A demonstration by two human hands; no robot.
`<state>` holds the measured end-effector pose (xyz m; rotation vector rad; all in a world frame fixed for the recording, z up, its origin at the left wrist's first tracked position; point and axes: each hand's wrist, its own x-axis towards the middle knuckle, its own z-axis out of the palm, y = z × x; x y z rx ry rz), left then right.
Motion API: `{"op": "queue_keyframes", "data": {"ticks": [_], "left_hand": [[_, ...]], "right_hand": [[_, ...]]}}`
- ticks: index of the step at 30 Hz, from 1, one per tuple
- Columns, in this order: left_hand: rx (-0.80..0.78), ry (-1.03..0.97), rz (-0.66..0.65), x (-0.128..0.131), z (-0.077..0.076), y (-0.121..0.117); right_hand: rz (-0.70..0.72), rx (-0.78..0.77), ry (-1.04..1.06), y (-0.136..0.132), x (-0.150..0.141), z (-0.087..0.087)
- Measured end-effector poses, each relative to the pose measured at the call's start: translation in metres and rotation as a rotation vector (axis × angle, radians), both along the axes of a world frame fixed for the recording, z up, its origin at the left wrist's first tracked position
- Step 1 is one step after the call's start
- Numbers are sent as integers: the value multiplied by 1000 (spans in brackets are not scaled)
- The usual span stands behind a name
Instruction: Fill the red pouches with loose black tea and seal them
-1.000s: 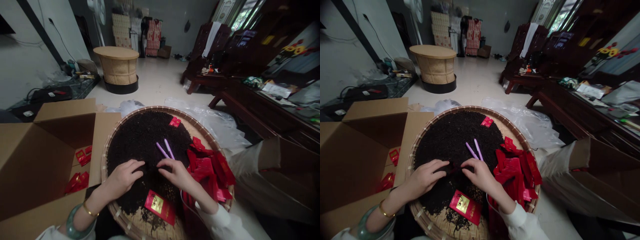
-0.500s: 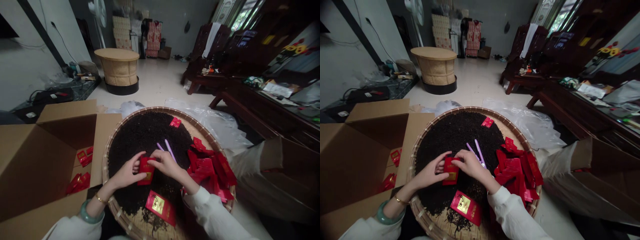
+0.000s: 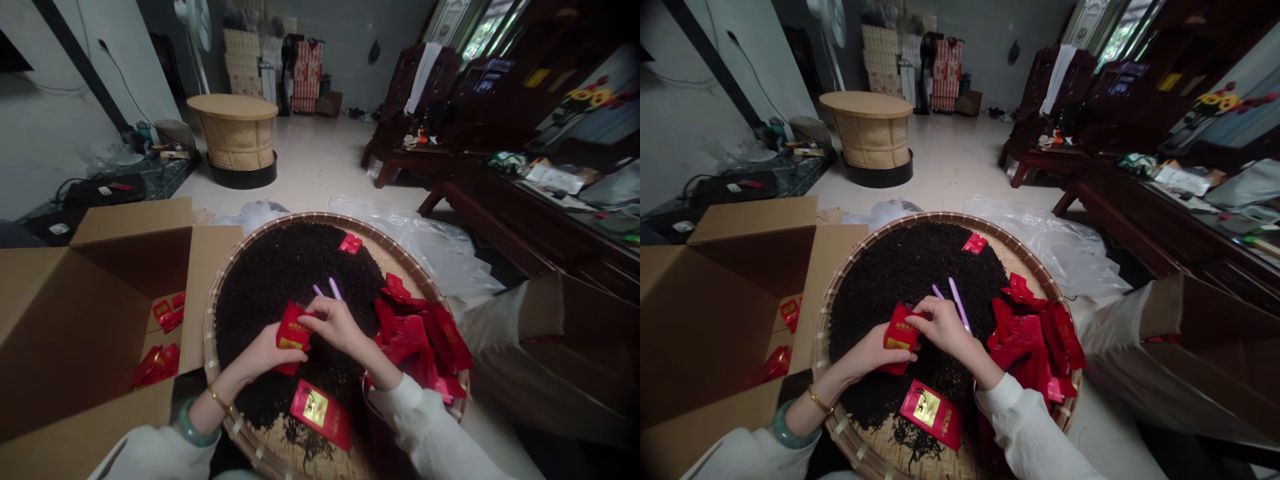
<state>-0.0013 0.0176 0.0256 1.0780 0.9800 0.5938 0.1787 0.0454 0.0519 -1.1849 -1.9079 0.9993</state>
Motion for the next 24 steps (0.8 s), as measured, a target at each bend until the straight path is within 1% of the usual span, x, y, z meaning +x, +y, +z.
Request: {"op": "queue_keyframes", "data": {"ticks": [5, 7, 8, 10, 12, 14, 15, 17, 18, 19, 21, 24], "left_hand": [[240, 145, 9, 6, -7, -3], [295, 145, 9, 4, -9, -4], [310, 119, 4, 2, -11, -5], [334, 32, -8, -5, -14, -8], [372, -25, 42, -12, -16, -10], [417, 40, 135, -16, -16, -11], [457, 77, 158, -17, -15, -10], [561, 72, 64, -16, -11, -8], [614, 36, 17, -15, -10, -7], [660, -9, 0, -14, -8, -5], [725, -99, 17, -12, -7, -3], [775, -185, 69, -14, -7, -2]], "right_hand": [[164, 146, -110, -11, -3, 18], [189, 259, -176, -18, -4, 22], [179, 345, -207, -23, -5, 23], [101, 547, -255, -31, -6, 26], [12, 737, -287, -39, -8, 28], [-12, 865, -312, -45, -9, 30], [3, 895, -322, -47, -10, 32], [57, 903, -336, -49, -11, 34], [79, 893, -340, -51, -11, 35], [97, 882, -346, -52, -12, 36], [124, 877, -353, -56, -12, 39], [161, 891, -367, -65, -10, 44]]}}
